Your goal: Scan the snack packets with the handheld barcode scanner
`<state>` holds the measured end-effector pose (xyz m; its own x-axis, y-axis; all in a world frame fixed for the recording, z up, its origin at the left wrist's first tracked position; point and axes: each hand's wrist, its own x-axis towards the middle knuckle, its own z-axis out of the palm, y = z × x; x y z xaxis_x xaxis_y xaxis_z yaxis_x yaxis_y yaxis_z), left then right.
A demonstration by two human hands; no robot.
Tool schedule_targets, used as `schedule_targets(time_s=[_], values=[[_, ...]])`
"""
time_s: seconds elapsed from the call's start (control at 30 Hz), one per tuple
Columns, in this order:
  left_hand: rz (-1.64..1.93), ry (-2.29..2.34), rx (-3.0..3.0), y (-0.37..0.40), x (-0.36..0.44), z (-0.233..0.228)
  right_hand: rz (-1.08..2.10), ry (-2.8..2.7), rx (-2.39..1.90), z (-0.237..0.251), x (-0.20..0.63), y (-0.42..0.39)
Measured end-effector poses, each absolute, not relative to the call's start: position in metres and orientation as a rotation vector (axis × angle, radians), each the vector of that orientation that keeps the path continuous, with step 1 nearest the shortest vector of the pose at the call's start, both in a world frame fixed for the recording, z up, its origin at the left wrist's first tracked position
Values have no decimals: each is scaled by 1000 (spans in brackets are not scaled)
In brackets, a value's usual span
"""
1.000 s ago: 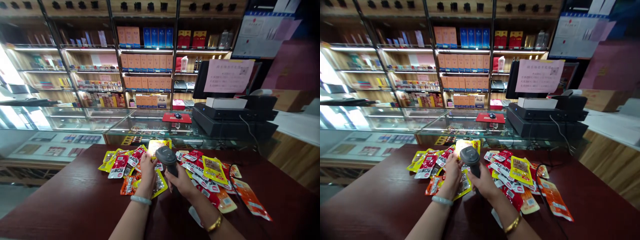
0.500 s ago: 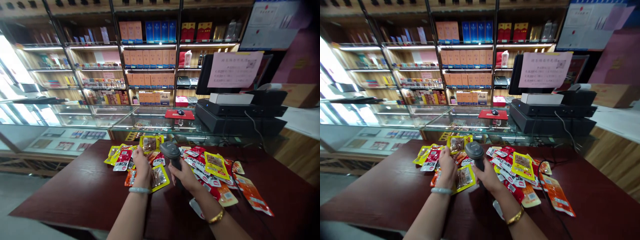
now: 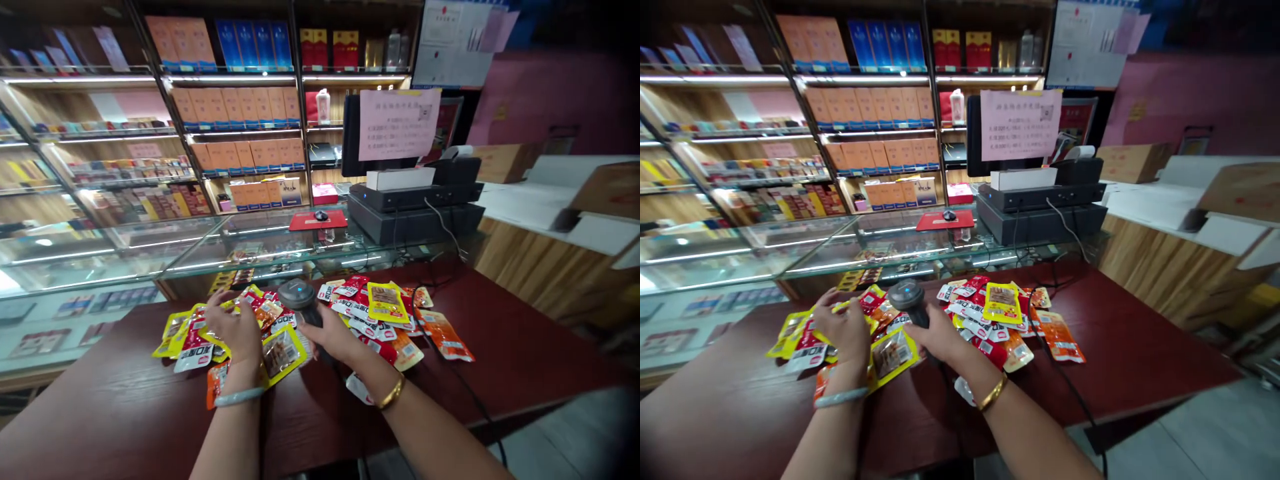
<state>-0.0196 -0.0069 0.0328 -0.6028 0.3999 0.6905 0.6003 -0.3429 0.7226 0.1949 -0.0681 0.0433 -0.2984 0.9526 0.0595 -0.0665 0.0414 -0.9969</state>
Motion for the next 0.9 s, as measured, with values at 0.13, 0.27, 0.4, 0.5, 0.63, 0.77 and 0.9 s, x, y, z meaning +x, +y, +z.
schedule_targets(time_s=[0.13,0.27,0.4,0.5,0.63,0.77,0.9], values=[[-1900,-1789,-1807,2,18,29,1342,-1325,-1025,50,213,-70],[-1609,-2045,-2362,21,73,31,1237,-1173,-1054,48,244,-64],[-1104,-2185,-2559,42,136,37,1172,-1036,-1139,42,270,-52],[-754,-2259,-2598,54,166,39,1162,-977,-1178,40,279,-44],[-647,-2305,-2599,63,179,36,1132,-928,-1209,39,284,-39],[-659,-2324,-2523,62,177,31,1119,-893,-1220,38,286,-37],[-1057,-2358,-2390,56,165,25,1126,-903,-1198,38,285,-38]])
